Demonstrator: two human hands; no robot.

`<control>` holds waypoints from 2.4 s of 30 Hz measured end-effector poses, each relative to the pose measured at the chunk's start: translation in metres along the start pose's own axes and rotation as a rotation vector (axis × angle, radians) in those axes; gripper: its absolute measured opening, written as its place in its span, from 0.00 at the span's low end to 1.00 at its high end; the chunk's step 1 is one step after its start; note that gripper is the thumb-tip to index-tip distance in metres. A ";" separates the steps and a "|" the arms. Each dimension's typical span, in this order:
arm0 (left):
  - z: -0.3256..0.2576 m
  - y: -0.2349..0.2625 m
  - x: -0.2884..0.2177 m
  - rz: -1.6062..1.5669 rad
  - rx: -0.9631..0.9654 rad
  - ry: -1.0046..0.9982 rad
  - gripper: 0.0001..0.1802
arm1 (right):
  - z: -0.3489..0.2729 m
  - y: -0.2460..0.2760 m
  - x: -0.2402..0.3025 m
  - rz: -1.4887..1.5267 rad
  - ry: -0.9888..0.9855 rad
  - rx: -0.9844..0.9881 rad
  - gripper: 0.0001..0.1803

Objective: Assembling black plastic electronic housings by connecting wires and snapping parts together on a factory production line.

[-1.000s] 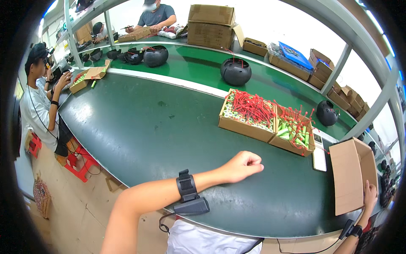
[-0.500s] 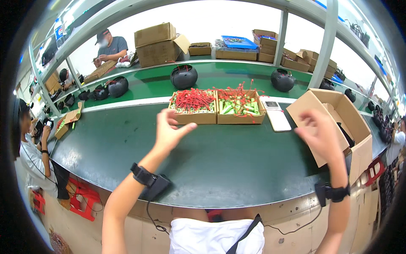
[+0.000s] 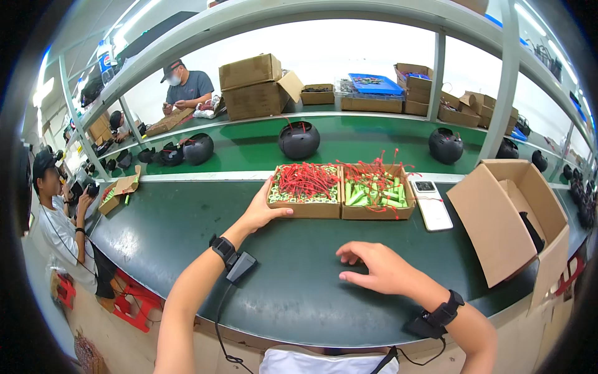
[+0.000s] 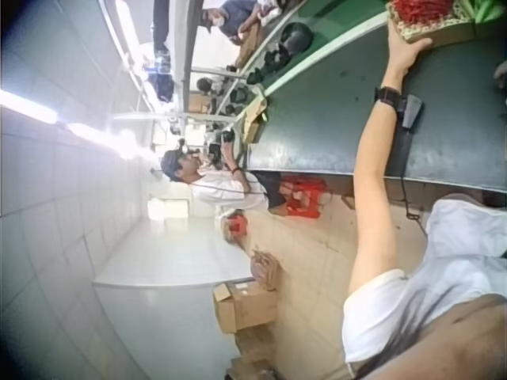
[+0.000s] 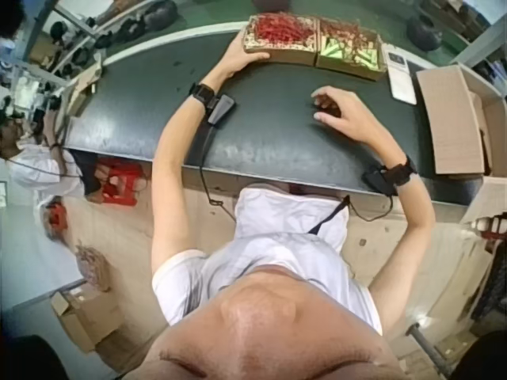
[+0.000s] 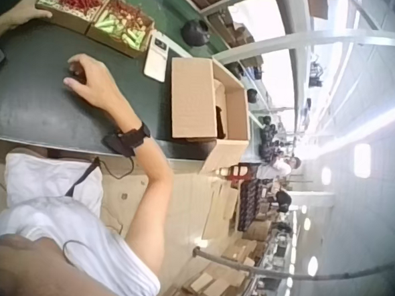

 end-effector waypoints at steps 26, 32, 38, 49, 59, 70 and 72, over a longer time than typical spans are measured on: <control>-0.009 0.011 -0.005 0.045 0.019 0.022 0.54 | 0.053 -0.037 -0.049 0.332 -0.226 -0.332 0.46; -0.011 0.021 0.001 -0.039 -0.047 0.002 0.48 | 0.070 -0.053 -0.051 0.399 -0.226 -0.487 0.44; -0.054 0.095 -0.007 -0.032 -0.120 0.081 0.48 | 0.093 -0.069 -0.021 0.504 -0.236 -0.110 0.34; -0.160 0.326 -0.014 0.111 -0.550 0.215 0.45 | 0.197 -0.259 0.095 0.835 0.050 0.334 0.37; -0.241 0.389 0.001 1.222 -0.858 0.066 0.28 | 0.361 -0.426 0.196 0.671 -0.087 0.108 0.52; -0.244 0.385 -0.016 1.197 -0.860 0.176 0.24 | 0.456 -0.453 0.214 0.284 0.218 0.248 0.26; -0.242 0.379 -0.017 1.185 -0.851 0.259 0.24 | 0.479 -0.427 0.203 0.235 0.276 0.069 0.17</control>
Point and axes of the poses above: each hand's wrist, its own z-axis towards the middle knuckle, its own y-axis out of the back of the hand, x = y × z, the point moved 6 cm from there along z, towards the middle knuckle, and after that the axes turned 11 degrees about -x, right-handed, at the moved point
